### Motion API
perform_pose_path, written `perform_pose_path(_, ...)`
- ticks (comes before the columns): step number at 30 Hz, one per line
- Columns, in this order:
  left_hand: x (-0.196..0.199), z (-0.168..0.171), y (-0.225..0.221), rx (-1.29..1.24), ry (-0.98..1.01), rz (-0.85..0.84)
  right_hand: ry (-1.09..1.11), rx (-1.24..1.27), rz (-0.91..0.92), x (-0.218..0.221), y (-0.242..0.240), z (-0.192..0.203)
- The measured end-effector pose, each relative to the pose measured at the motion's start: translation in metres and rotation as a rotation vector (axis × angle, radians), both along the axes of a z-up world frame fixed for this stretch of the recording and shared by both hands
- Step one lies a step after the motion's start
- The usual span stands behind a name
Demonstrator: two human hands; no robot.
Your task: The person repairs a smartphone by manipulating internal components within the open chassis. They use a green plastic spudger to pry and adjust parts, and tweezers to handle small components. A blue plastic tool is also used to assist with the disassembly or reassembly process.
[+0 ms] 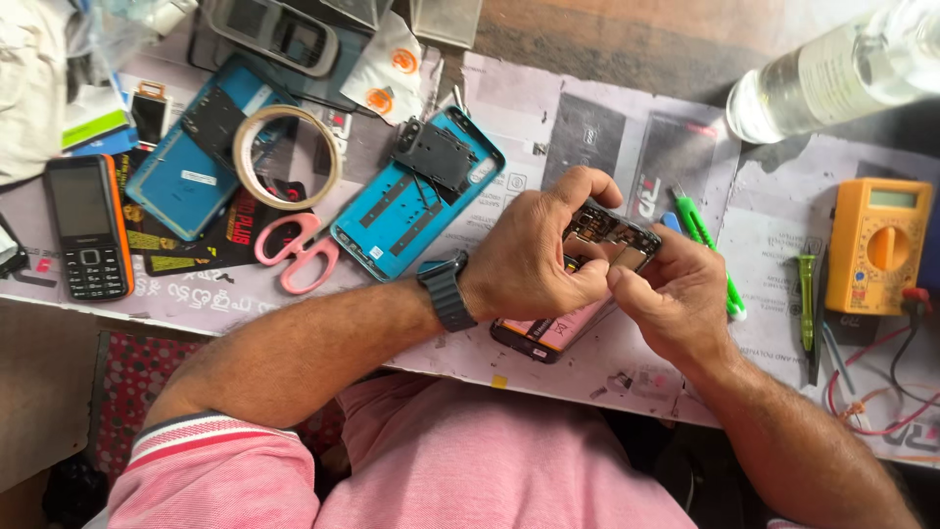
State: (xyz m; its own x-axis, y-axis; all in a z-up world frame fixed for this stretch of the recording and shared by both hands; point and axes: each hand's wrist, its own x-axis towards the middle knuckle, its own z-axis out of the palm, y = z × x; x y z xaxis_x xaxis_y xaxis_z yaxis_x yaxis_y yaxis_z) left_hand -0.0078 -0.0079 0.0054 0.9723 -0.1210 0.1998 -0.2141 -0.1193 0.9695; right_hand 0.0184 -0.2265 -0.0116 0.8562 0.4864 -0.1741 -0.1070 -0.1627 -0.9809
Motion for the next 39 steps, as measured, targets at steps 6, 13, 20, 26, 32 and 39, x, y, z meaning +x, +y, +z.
perform_pose_path(6,0.001,0.001,0.0,-0.016,0.008,-0.008,0.007,-0.147,-0.047,0.001,0.002,-0.002)
perform_pose_path(13,0.002,0.004,0.002,0.046,0.03,0.025,0.052,0.182,0.091,0.003,0.0,-0.004)
perform_pose_path(20,0.002,0.001,0.001,-0.003,-0.015,-0.049,0.106,0.172,0.11,0.002,-0.003,-0.002)
perform_pose_path(26,0.003,0.004,0.006,0.002,0.074,-0.098,0.159,0.122,0.081,0.002,-0.003,-0.002)
perform_pose_path(32,0.003,0.003,0.004,-0.035,0.05,-0.104,0.149,0.125,0.069,0.001,0.004,0.005)
perform_pose_path(39,0.004,0.003,0.004,-0.003,0.024,-0.103,0.143,0.071,0.088,0.003,0.0,0.005)
